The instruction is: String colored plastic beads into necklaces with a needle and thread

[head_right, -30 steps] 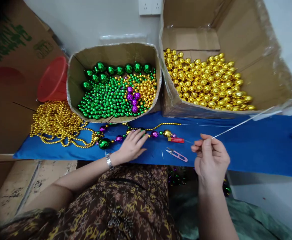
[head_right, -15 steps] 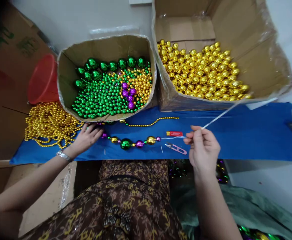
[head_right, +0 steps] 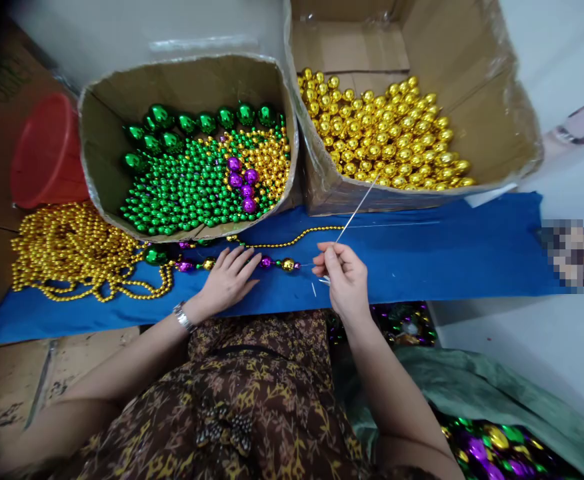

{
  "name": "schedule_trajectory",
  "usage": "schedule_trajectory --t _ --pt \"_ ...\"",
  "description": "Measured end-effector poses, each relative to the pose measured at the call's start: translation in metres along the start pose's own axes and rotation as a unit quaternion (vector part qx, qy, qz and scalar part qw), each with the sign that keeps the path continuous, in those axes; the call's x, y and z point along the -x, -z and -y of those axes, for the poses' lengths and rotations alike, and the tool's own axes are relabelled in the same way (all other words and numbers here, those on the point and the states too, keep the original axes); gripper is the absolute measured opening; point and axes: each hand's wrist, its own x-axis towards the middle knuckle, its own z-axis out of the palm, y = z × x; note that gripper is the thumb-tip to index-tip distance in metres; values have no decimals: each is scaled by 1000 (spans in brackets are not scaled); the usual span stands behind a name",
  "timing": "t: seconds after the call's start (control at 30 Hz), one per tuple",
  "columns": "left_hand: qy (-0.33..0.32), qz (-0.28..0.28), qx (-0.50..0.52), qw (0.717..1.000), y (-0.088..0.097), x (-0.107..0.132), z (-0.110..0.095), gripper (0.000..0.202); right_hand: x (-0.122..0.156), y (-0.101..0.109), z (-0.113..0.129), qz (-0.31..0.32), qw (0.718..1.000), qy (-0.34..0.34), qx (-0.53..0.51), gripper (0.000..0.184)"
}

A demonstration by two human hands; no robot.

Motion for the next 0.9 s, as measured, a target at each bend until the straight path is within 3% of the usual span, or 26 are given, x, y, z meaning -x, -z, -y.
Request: schedule_trajectory --t 0.13,0.27,0.47,0.67,0.9 --pt "5 41 -48 998 -20 -13 3 38 -9 19 3 -66 997 21 -35 29" --pt "-9 43 -54 998 -20 1 18 35 -16 42 -6 -137 986 2 -93 34" --pt "-19 43 -64 997 -17 23 30 35 -24 51 -14 -203 966 -22 -159 41" --pt "-9 53 -51 997 -15 39 43 37 -28 55 -6 -211 965 -7 -156 37" --pt "18 86 -45 995 -7 44 37 42 -31 53 -4 -215 960 -38 -176 25"
